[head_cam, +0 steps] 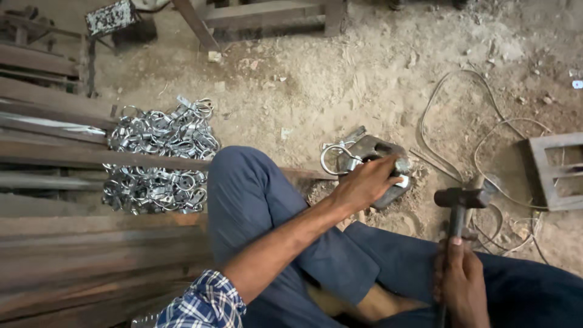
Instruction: The person sits on the floor and uses a hammer to strike a metal piece placed on a small anvil. They repeatedly adjust the metal piece and strike it with the hammer to shape it.
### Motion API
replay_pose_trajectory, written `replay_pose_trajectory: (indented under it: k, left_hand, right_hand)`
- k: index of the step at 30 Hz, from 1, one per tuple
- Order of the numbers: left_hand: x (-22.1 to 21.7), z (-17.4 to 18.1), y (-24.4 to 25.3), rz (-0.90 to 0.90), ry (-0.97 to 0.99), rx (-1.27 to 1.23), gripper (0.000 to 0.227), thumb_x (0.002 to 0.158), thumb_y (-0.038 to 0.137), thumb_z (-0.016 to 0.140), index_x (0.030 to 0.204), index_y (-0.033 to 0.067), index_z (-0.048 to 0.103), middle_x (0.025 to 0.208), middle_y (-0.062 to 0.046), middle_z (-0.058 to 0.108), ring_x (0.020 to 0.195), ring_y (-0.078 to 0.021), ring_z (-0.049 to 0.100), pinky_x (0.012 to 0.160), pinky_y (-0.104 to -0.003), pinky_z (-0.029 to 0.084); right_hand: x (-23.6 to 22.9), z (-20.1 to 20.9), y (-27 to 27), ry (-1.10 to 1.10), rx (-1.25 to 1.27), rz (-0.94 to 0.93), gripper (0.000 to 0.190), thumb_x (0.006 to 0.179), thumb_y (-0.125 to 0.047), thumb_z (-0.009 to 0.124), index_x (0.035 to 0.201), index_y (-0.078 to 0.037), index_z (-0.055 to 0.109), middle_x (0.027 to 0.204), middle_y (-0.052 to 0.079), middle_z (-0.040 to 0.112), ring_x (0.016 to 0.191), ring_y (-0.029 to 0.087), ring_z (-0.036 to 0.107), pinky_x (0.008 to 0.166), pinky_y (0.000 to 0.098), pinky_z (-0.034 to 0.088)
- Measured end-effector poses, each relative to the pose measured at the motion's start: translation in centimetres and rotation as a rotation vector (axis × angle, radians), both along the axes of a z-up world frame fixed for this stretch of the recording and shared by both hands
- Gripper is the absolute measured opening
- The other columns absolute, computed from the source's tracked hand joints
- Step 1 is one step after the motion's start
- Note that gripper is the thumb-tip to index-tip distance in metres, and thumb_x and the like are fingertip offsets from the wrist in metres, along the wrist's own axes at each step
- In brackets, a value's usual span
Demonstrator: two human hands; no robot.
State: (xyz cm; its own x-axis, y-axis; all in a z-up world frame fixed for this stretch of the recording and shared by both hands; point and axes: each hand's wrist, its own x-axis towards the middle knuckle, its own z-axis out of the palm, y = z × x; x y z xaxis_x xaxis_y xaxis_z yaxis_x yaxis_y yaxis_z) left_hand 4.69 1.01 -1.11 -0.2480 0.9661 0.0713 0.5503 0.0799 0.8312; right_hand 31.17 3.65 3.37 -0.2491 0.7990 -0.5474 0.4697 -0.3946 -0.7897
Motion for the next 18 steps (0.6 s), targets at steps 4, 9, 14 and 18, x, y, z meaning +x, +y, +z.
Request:
replay_pose_trajectory:
  k: [4, 9, 14, 18]
  left_hand:
    - [0.2, -2.3, 0.3, 0.029, 0.137, 0.232, 0.056, 0.107, 0.038, 0.056, 0.145, -0.0026, 0.048, 0.137, -0.028, 0.061, 0.117, -0.0415, 0.067, 0.098, -0.045, 0.056]
    - [0.7, -0.6, 0.2, -0.017, -0.008, 0.095, 0.054, 0.101, 0.025, 0.056, 0.147, 0.0007, 0.046, 0.149, -0.025, 0.051, 0.093, -0.0336, 0.072, 0.071, -0.039, 0.059]
    - [0.1, 3.4, -0.4, -0.034, -0.012, -0.021, 0.044, 0.101, 0.02, 0.067, 0.142, 0.006, 0.057, 0.102, -0.019, 0.074, 0.072, -0.0292, 0.071, 0.067, -0.041, 0.057]
    - [0.3, 2.5, -0.3, -0.025, -0.042, 0.197, 0.044, 0.096, 0.016, 0.068, 0.138, 0.0078, 0.06, 0.102, -0.016, 0.074, 0.076, -0.0276, 0.073, 0.068, -0.041, 0.058]
  right_hand:
    - [-0.2, 0.1, 0.1, -0.009, 0.042, 0.04, 0.045, 0.11, -0.042, 0.037, 0.096, -0.003, 0.054, 0.055, 0.006, 0.045, 0.037, 0.017, 0.04, 0.033, 0.0335, 0.033]
    - [-0.9, 0.9, -0.5, -0.048, 0.079, 0.059, 0.043, 0.111, -0.04, 0.038, 0.097, -0.003, 0.055, 0.056, 0.006, 0.045, 0.037, 0.017, 0.04, 0.033, 0.0342, 0.033]
    - [-2.0, 3.5, -1.6, -0.192, 0.406, 0.147, 0.039, 0.109, -0.034, 0.042, 0.103, -0.002, 0.063, 0.058, 0.008, 0.056, 0.042, 0.016, 0.05, 0.041, 0.0317, 0.04]
    - [-2.7, 5.7, -2.2, -0.176, 0.544, 0.136, 0.036, 0.113, -0.032, 0.046, 0.108, -0.002, 0.065, 0.061, 0.014, 0.057, 0.051, 0.026, 0.057, 0.049, 0.0394, 0.044]
